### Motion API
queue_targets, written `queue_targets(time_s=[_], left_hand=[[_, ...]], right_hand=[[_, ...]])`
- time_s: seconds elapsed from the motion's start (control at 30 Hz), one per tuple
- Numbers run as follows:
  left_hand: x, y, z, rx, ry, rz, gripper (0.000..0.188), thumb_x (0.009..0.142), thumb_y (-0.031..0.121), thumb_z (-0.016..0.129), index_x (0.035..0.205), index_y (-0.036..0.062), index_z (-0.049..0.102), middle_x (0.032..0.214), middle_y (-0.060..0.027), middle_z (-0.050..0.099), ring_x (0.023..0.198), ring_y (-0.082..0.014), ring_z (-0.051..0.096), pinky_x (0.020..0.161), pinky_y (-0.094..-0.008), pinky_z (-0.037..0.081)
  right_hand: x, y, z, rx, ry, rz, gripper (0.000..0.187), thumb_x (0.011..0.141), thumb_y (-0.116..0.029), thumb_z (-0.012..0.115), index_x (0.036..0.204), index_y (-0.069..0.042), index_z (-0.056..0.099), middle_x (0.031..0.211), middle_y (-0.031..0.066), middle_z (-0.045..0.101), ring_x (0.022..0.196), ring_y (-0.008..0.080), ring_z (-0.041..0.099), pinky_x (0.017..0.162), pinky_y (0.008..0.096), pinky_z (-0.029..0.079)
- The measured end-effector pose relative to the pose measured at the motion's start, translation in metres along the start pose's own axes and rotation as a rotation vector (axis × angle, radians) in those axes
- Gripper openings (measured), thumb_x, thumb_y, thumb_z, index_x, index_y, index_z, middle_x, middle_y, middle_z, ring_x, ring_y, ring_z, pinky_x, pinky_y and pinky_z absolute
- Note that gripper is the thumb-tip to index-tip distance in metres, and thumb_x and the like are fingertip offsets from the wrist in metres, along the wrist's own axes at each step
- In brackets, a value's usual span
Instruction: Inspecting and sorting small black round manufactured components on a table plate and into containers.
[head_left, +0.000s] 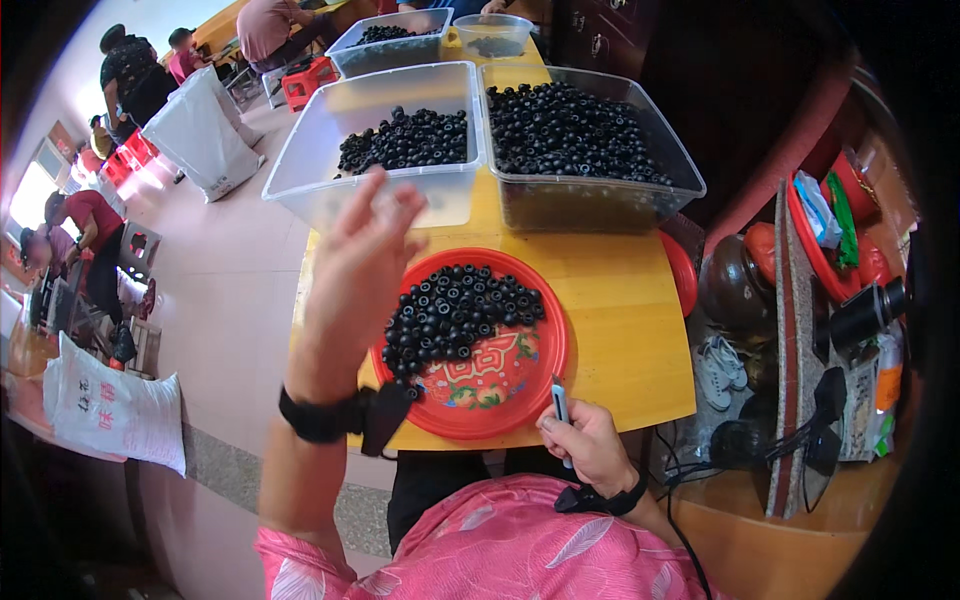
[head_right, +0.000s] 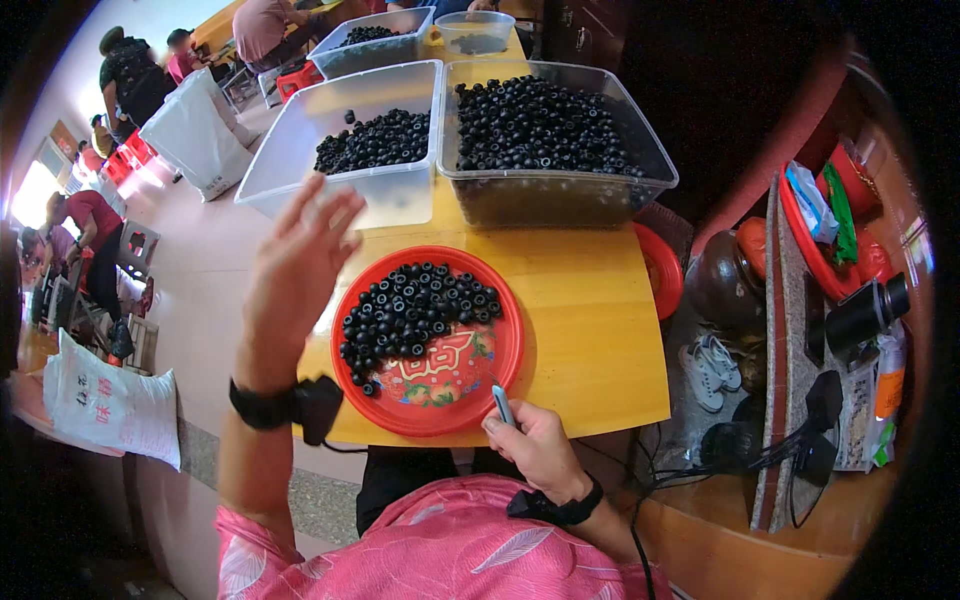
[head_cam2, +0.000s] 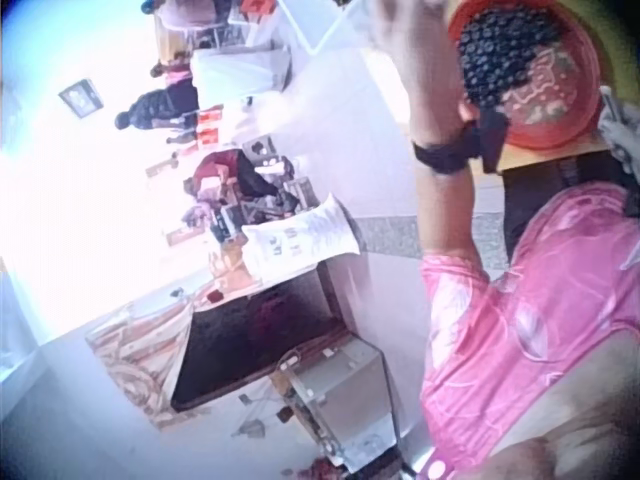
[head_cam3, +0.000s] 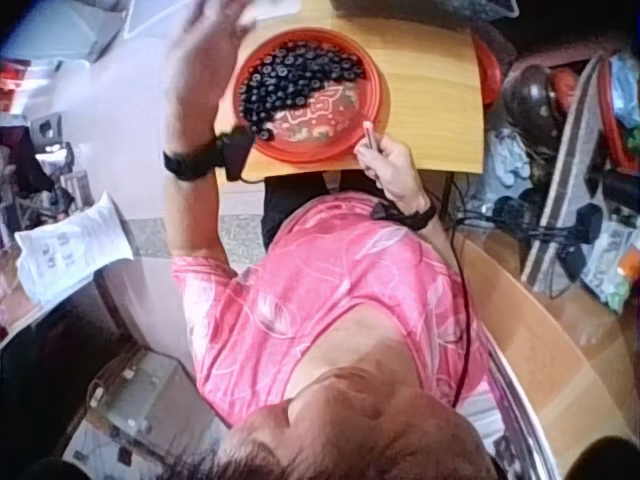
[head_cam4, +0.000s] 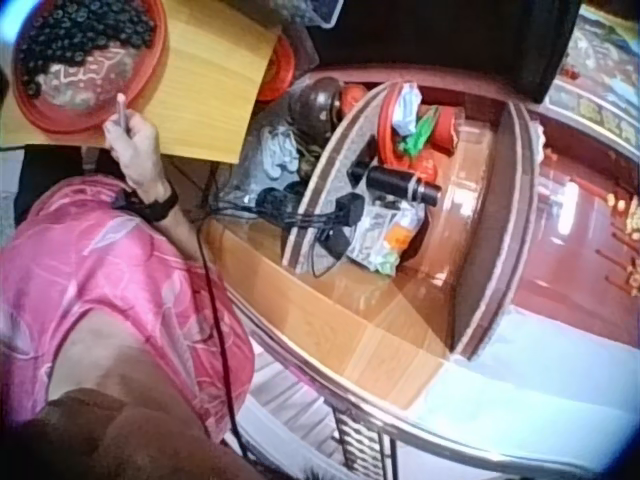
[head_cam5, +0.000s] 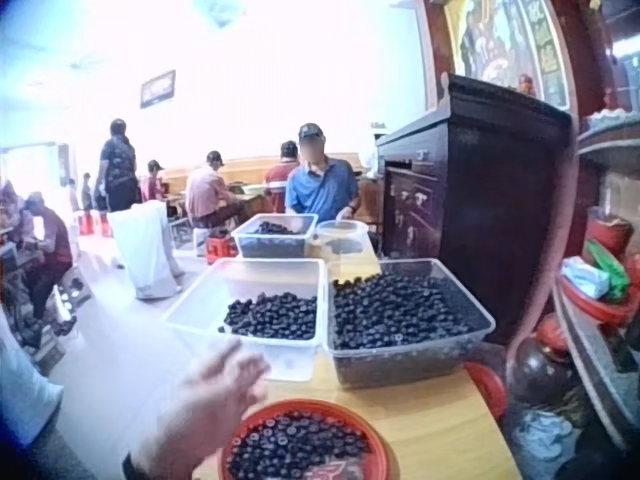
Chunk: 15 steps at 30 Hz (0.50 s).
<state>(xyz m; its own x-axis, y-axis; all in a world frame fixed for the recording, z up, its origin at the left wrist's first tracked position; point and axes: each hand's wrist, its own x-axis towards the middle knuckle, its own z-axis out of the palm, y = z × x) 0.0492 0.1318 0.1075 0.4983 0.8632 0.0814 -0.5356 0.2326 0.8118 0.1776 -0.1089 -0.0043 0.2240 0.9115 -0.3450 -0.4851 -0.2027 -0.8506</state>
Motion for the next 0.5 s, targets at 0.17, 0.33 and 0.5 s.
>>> queue_targets(time_s=[0.17,0.33,0.5], left_hand=[[-0.082,-0.042,-0.05,1.066,-0.068,-0.034,0.016,0.077,0.01,0.065,0.09,0.0016,0.064,0.083,-0.0103,0.062,0.081,-0.0243,0.058,0.07,-0.0333,0.045],[-0.11,-0.061,-0.073,1.695,-0.071,0.345,0.008,0.066,0.006,0.067,0.073,0.0043,0.065,0.069,-0.0118,0.052,0.07,-0.0304,0.051,0.063,-0.0383,0.041],[-0.105,-0.063,-0.066,1.885,-0.22,0.171,0.013,0.063,0.009,0.068,0.075,0.0048,0.065,0.073,-0.0117,0.054,0.074,-0.0286,0.052,0.067,-0.0389,0.041]], right_hand=[[-0.001,0.006,-0.005,-0.139,0.095,-0.013,0.012,0.087,-0.014,0.055,0.086,-0.001,0.056,0.069,-0.0023,0.052,0.061,0.0037,0.046,0.055,0.0185,0.037],[0.001,0.008,-0.009,-0.199,0.104,-0.048,0.013,0.087,-0.014,0.056,0.084,-0.001,0.056,0.067,-0.0028,0.051,0.061,0.0039,0.045,0.055,0.0192,0.036],[0.002,0.011,-0.01,-0.188,0.125,-0.051,0.013,0.087,-0.014,0.055,0.083,-0.001,0.056,0.066,-0.0027,0.051,0.06,0.0039,0.045,0.055,0.0194,0.037]])
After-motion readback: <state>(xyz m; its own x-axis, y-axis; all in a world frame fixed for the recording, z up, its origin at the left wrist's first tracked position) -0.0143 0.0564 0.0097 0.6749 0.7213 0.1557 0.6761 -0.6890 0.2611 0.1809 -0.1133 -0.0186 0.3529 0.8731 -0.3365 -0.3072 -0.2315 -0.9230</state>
